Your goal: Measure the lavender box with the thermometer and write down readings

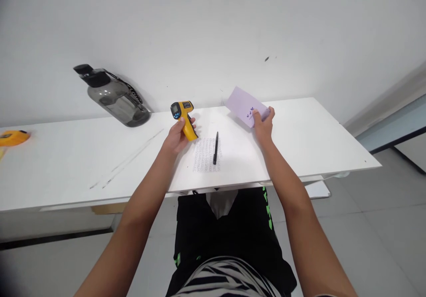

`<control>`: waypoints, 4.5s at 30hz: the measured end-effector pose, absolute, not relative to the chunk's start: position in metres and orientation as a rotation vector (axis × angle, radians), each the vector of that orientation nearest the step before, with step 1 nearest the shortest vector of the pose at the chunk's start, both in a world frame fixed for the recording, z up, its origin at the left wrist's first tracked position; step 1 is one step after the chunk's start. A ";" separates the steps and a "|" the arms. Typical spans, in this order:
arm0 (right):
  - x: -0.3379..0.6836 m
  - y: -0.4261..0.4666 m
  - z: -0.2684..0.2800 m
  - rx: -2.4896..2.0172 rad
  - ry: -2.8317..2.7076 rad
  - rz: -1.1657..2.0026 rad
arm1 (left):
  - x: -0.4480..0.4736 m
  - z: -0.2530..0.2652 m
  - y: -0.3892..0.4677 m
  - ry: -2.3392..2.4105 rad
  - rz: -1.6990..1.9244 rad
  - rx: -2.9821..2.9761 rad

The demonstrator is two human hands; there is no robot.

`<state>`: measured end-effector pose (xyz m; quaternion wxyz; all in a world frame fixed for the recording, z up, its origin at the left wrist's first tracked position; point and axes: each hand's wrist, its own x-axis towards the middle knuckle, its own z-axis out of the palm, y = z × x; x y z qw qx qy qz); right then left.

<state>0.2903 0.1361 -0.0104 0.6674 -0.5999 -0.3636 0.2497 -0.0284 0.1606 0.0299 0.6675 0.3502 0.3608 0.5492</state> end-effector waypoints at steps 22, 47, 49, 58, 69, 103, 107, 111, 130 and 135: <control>0.249 0.122 0.011 -0.801 -0.598 1.424 | -0.014 0.024 0.133 0.412 0.693 0.840; 0.219 0.101 0.020 -0.698 -0.748 1.555 | -0.014 0.040 0.125 0.425 0.760 0.883; 0.220 0.100 0.023 -0.690 -0.751 1.552 | -0.013 0.040 0.124 0.417 0.755 0.880; 0.221 0.100 0.020 -0.714 -0.781 1.598 | -0.011 0.042 0.122 0.442 0.774 0.803; 0.222 0.106 0.010 -0.791 -0.713 1.677 | -0.012 0.039 0.125 0.436 0.753 0.756; 0.225 0.110 0.005 -0.791 -0.787 1.670 | -0.011 0.045 0.125 0.412 0.761 0.647; 0.225 0.109 0.004 -0.798 -0.798 1.657 | -0.011 0.044 0.125 0.413 0.768 0.638; 0.225 0.109 0.005 -0.799 -0.808 1.656 | -0.012 0.043 0.126 0.413 0.764 0.641; 0.226 0.110 0.004 -0.811 -0.823 1.675 | -0.010 0.041 0.126 0.426 0.787 0.623; 0.226 0.110 0.004 -0.808 -0.817 1.671 | -0.010 0.041 0.126 0.442 0.798 0.636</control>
